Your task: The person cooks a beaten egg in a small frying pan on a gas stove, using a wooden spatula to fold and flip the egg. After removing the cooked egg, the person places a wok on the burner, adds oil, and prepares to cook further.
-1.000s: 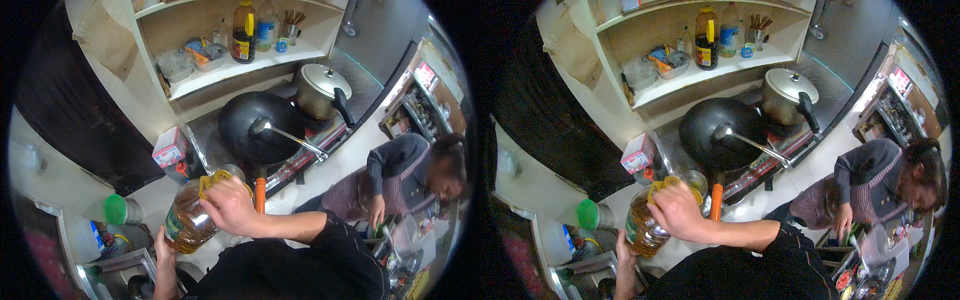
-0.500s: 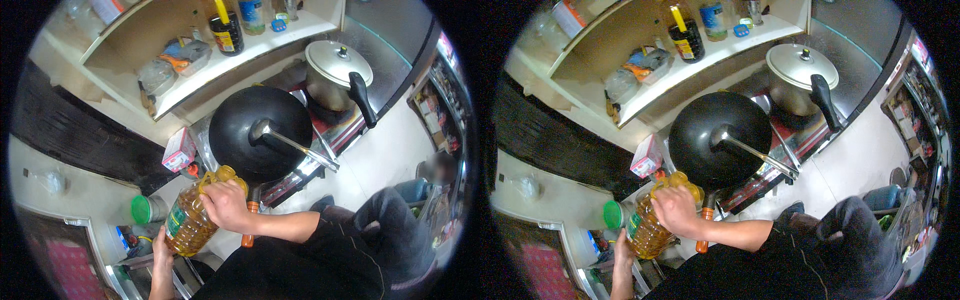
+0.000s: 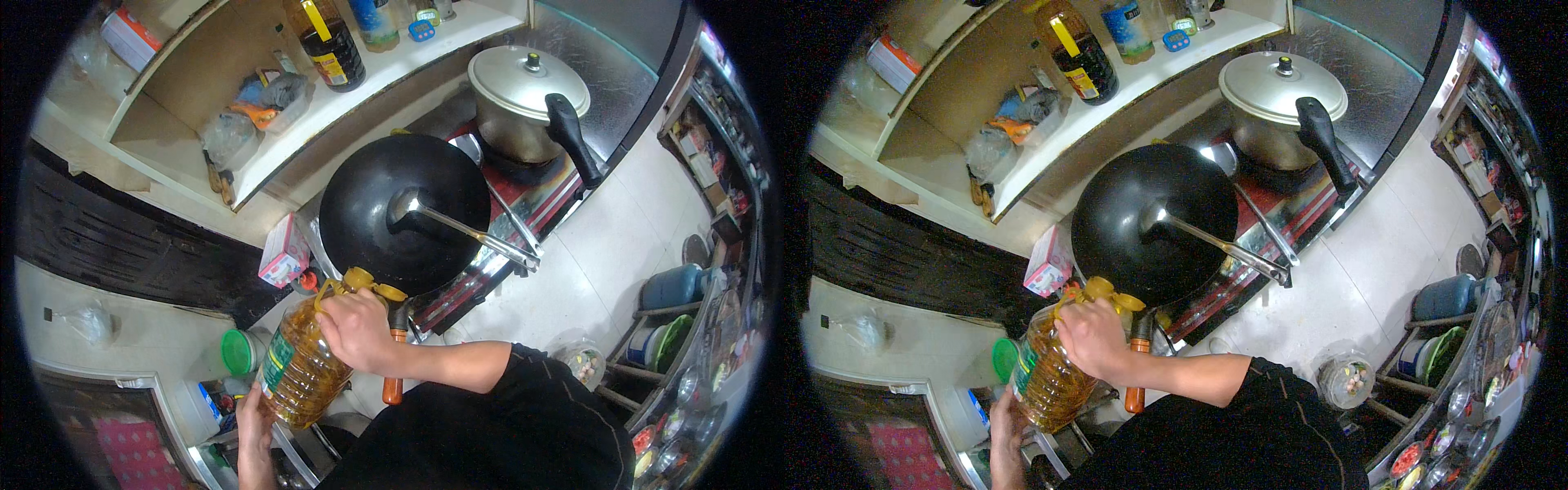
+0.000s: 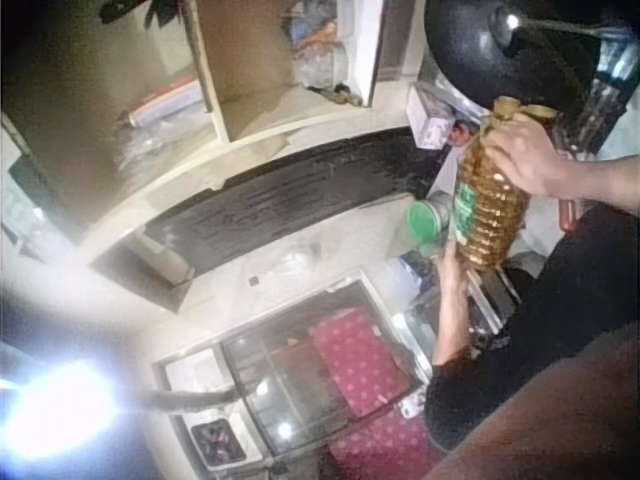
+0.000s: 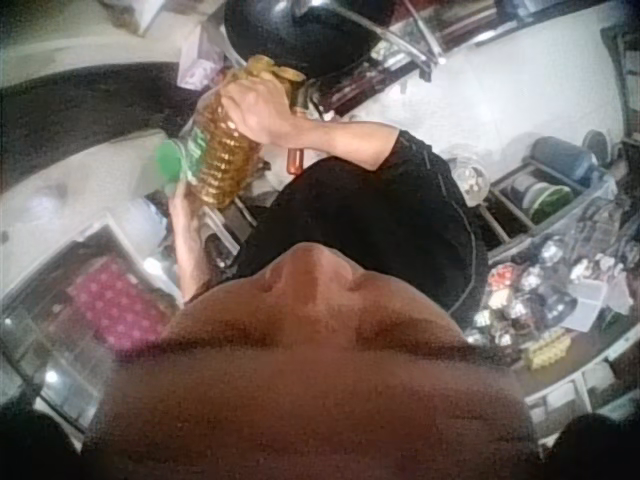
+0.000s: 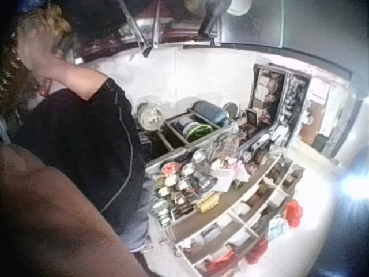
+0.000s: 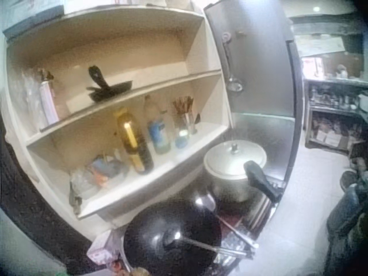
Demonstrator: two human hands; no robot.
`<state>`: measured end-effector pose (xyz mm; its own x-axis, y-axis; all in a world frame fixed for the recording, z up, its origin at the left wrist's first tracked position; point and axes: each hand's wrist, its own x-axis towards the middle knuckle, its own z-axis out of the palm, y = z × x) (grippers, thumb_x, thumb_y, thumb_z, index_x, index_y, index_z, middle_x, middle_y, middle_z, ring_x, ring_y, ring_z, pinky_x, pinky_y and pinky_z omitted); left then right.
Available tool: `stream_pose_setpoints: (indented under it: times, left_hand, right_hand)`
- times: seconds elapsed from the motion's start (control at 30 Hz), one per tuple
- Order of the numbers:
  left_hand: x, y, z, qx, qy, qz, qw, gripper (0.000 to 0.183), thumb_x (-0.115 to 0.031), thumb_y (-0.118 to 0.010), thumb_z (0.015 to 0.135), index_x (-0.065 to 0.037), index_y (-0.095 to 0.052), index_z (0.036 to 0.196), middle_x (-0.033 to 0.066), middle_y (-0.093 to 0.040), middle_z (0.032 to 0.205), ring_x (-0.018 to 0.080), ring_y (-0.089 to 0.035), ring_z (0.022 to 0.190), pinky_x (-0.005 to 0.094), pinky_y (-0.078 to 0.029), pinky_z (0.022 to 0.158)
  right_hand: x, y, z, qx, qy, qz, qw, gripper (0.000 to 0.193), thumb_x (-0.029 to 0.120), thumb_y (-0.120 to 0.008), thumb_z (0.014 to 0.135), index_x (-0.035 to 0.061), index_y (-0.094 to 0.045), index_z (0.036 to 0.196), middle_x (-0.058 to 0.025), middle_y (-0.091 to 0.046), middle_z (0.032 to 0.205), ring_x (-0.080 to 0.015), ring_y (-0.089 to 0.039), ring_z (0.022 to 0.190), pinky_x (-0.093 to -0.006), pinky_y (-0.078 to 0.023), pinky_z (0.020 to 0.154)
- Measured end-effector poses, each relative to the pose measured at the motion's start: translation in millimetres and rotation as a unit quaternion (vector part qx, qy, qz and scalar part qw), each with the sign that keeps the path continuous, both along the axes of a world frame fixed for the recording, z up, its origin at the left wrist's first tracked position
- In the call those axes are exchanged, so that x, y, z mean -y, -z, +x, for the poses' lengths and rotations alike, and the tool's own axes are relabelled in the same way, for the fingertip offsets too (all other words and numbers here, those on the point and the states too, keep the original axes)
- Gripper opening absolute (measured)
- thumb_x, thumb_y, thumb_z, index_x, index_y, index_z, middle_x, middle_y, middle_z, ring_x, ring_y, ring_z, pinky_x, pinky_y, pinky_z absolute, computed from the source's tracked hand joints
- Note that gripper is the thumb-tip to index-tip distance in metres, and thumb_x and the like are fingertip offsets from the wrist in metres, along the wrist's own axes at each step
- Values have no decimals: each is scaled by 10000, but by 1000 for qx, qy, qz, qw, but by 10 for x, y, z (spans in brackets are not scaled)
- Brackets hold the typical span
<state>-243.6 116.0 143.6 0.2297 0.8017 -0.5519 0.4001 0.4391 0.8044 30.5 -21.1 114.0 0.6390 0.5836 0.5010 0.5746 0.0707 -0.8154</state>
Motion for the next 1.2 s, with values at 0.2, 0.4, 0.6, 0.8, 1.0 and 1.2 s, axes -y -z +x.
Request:
stream_pose_setpoints:
  times: [0.2, 0.4, 0.6, 0.8, 1.0, 1.2]
  left_hand:
    - [31, -179, 14, -25, 25, 18, 999, 334, -330, -595, 951, 2, -625, 954, 89, -674, 826, 179, -651, 665, 309, -519, 571]
    - [30, -233, 27, -43, 38, 32, 998, 339, -328, -600, 946, 10, -621, 935, 95, -668, 799, 185, -651, 643, 323, -536, 563]
    - [26, -217, 7, -45, 40, 37, 997, 344, -342, -610, 936, 2, -613, 929, 83, -655, 763, 178, -642, 624, 306, -531, 554]
    - [80, -165, 37, -51, 22, 35, 998, 328, -343, -616, 929, -17, -609, 967, 75, -653, 776, 172, -641, 643, 305, -532, 559]
    - [166, -147, 67, -10, 0, 25, 1000, 344, -350, -611, 929, -12, -609, 995, 82, -655, 817, 181, -648, 707, 347, -540, 607]
    - [215, -176, 98, -13, -3, 32, 999, 343, -344, -605, 937, -4, -610, 982, 95, -663, 839, 184, -643, 693, 345, -528, 585]
  right_hand:
    - [-10, 12, 17, -17, 19, -14, 1000, 90, 114, -619, 849, 27, -608, 827, -128, -604, 705, -304, -598, 669, -407, -398, 670]
    - [11, -11, 25, -34, 4, -25, 999, 127, 129, -592, 877, 27, -584, 801, -142, -632, 746, -313, -613, 712, -418, -412, 722]
    - [11, -39, 47, -39, 4, -15, 999, 105, 129, -603, 868, 27, -611, 841, -138, -632, 742, -303, -615, 703, -406, -402, 703]
    - [17, -88, 54, -10, 5, 8, 1000, 99, 131, -605, 870, 36, -609, 840, -130, -636, 750, -300, -617, 721, -399, -401, 713]
    - [14, -158, 87, 3, 6, 16, 1000, 103, 121, -603, 864, 41, -584, 802, -127, -616, 724, -300, -601, 695, -401, -389, 695]
    - [18, -190, 104, 11, 16, 32, 999, 103, 116, -596, 863, 41, -580, 794, -126, -606, 705, -297, -592, 677, -398, -383, 685]
